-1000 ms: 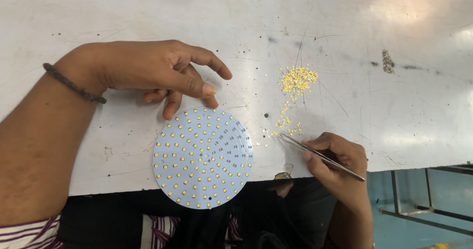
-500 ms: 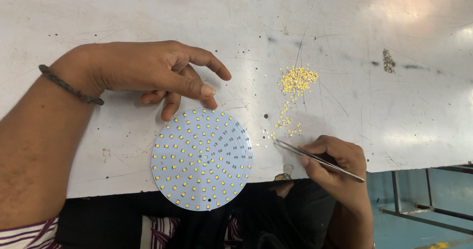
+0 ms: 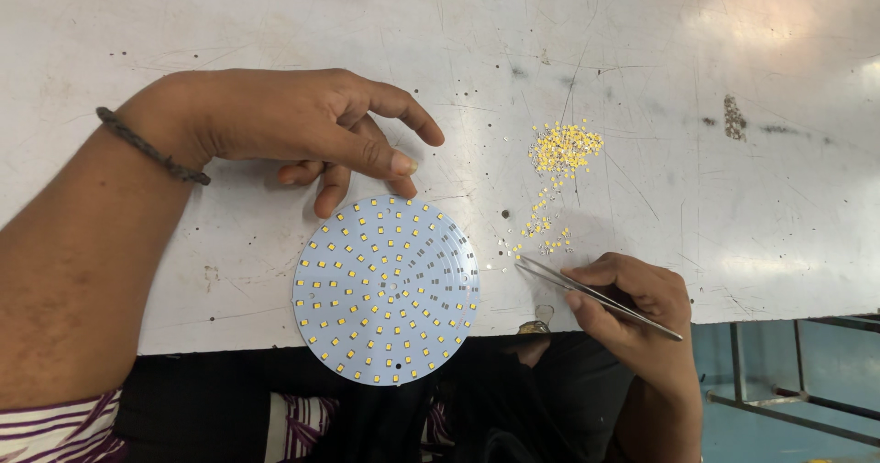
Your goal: The person uses tweezers to pick up small yellow LED components from a pile and place them onto designated spots on a circular LED board. The person works methodically, filling in empty spots on the board.
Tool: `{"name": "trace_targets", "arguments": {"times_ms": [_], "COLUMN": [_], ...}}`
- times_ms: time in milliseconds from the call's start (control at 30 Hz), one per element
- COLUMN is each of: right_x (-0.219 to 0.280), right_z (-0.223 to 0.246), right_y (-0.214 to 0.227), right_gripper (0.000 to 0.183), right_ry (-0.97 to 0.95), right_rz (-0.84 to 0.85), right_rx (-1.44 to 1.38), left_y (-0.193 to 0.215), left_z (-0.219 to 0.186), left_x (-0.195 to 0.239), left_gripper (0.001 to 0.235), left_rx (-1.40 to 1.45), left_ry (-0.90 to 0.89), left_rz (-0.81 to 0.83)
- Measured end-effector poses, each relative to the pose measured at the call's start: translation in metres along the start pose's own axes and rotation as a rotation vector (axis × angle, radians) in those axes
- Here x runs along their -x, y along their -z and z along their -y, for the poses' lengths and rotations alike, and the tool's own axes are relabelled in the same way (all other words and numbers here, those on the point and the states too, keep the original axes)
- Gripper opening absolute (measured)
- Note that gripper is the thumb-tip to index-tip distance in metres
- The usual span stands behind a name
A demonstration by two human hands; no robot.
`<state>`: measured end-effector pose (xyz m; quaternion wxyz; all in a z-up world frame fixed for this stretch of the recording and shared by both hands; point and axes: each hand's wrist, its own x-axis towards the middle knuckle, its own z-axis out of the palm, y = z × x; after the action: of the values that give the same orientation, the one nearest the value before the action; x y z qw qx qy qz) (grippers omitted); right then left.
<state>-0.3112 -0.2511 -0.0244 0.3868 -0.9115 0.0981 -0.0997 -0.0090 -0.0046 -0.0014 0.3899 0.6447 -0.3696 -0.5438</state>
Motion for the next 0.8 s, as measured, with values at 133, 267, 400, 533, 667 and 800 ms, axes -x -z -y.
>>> {"name": "trace_targets", "arguments": {"times_ms": [133,267,400,533,667,800], "right_x": [0.000,0.001,0.004,0.000,-0.001,-0.002], "right_z": [0.000,0.011,0.025,0.035,0.037,0.037], "right_y": [0.000,-0.005,-0.022,-0.033,-0.036,-0.039], "right_gripper": [0.012,0.010,0.007,0.009,0.011,0.012], "right_ry": [-0.015,-0.012,0.082,0.101,0.125,0.162], "right_rz": [-0.004,0.000,0.130,0.232,0.221,0.216], "right_rx": [0.014,-0.009,-0.196,-0.205,-0.164,-0.130], "left_y": [0.000,0.001,0.001,-0.002,-0.002,-0.003], "left_z": [0.001,0.001,0.003,0.002,0.002,0.000], "left_x": [0.001,0.004,0.005,0.008,0.009,0.009], "left_gripper": [0.074,0.069,0.067,0.067,0.068,0.068], "left_rx": [-0.015,-0.071,-0.054,-0.070,-0.043,-0.060], "left_ry": [-0.012,-0.086,-0.090,-0.064,-0.092,-0.090], "left_rz": [-0.011,0.013,0.008,-0.035,-0.018,-0.035]}}
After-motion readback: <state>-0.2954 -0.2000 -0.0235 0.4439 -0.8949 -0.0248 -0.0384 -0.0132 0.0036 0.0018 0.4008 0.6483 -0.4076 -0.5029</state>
